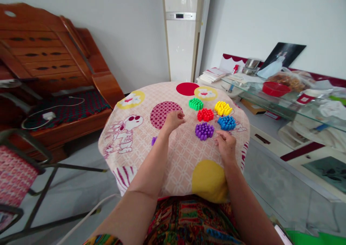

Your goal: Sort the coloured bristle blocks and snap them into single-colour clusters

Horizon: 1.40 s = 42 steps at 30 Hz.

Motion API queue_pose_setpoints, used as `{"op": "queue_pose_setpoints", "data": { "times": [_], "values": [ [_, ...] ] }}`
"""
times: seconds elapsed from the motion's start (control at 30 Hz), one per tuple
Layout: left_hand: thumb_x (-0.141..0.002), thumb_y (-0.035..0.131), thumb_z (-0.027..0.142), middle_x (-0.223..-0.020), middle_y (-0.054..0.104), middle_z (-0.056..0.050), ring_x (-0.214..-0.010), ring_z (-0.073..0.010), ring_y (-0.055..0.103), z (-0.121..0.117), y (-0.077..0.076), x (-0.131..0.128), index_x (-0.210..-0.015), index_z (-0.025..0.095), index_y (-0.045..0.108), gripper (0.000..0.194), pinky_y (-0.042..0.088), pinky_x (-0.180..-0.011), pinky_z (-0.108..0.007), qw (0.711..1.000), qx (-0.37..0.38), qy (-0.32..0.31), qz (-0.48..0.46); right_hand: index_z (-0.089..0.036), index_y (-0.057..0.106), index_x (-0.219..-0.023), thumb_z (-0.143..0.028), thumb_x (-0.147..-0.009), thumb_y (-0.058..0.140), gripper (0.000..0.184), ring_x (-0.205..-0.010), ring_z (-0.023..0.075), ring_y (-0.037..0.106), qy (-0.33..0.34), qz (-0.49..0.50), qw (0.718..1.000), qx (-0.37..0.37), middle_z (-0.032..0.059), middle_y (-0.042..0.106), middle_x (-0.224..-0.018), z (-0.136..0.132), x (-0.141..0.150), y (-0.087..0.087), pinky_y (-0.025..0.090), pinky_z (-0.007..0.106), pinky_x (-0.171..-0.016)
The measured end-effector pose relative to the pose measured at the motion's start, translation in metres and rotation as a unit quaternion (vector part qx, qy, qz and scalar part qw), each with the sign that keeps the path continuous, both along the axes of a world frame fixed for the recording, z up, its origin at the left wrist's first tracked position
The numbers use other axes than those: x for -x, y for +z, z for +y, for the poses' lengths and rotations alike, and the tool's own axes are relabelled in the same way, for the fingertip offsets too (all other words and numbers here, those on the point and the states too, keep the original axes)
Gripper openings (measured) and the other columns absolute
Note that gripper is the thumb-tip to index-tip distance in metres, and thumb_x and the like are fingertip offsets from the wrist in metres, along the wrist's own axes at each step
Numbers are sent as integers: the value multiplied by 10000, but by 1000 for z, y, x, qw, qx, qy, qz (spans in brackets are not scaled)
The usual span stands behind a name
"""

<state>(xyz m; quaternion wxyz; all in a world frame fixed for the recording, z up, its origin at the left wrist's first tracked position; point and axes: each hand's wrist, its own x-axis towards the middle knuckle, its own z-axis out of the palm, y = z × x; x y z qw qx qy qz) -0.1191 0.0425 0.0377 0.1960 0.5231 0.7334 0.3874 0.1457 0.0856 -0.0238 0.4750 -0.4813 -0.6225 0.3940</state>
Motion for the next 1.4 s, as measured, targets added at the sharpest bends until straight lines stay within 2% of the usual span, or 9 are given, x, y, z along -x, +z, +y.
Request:
{"op": "queue_pose_setpoints", "data": {
  "times": [0.1,0.2,0.37,0.5,0.63,0.83,1.03,1.27,1.4],
  "values": [
    [-719,693,160,-830,728,-23,-771,-154,661,-46,14,33,-891,158,698,172,495,-715,-253,996,23,16,85,-128,735,-966,-357,-694,576,390,-472,153,565,-1,0,1000,-1,33,677,-624,0,-1,0,438,257,-475],
    [-714,716,202,-810,726,-34,-748,-162,650,-89,21,55,-881,168,706,171,472,-693,-259,983,94,59,147,-122,729,-969,-359,-693,580,392,-463,153,562,1,0,1000,0,32,670,-618,0,-1,1,428,254,-459],
    [-731,730,287,-641,680,-25,-604,-157,611,-122,13,63,-770,167,688,133,432,-593,-262,962,230,48,143,-124,724,-958,-343,-691,573,378,-461,148,561,8,2,1000,-7,29,672,-629,0,0,0,438,254,-461],
    [-705,708,207,-616,677,-1,-579,-140,606,-116,6,55,-720,185,674,44,424,-564,-241,974,201,-6,104,-133,729,-936,-340,-690,567,360,-472,151,569,5,0,1000,-12,25,670,-618,0,1,1,448,254,-471],
    [-719,669,166,-636,686,-2,-589,-129,611,-98,13,32,-764,172,678,46,419,-559,-218,991,97,-37,86,-129,728,-949,-342,-684,563,378,-476,157,578,4,3,1000,-4,28,672,-624,1,2,0,460,261,-476],
    [-755,674,162,-707,698,-3,-632,-109,614,-61,25,-52,-805,157,664,51,430,-612,-209,988,-70,-122,65,-134,726,-956,-313,-691,538,371,-462,152,562,4,0,1000,-7,13,655,-603,3,2,-3,458,266,-484],
    [-775,659,139,-775,675,-16,-711,-137,601,-30,12,-119,-802,162,638,41,446,-685,-247,974,-111,-134,143,-141,735,-996,-308,-720,525,385,-498,161,566,15,-10,999,-34,18,664,-626,5,-1,-6,455,274,-507],
    [-839,619,195,-992,671,-101,-890,-209,625,-19,-10,-136,-949,176,642,114,468,-739,-291,973,-59,-103,197,-152,743,-979,-342,-740,530,373,-527,165,578,20,-15,999,-33,48,704,-715,3,0,-2,467,283,-531],
    [-858,625,295,-933,672,-68,-829,-172,610,-25,-9,-118,-936,182,642,139,459,-744,-267,981,-116,-64,142,-161,742,-958,-336,-722,525,365,-505,162,564,19,-15,999,-26,25,670,-637,1,1,1,463,281,-531]
  ]
}}
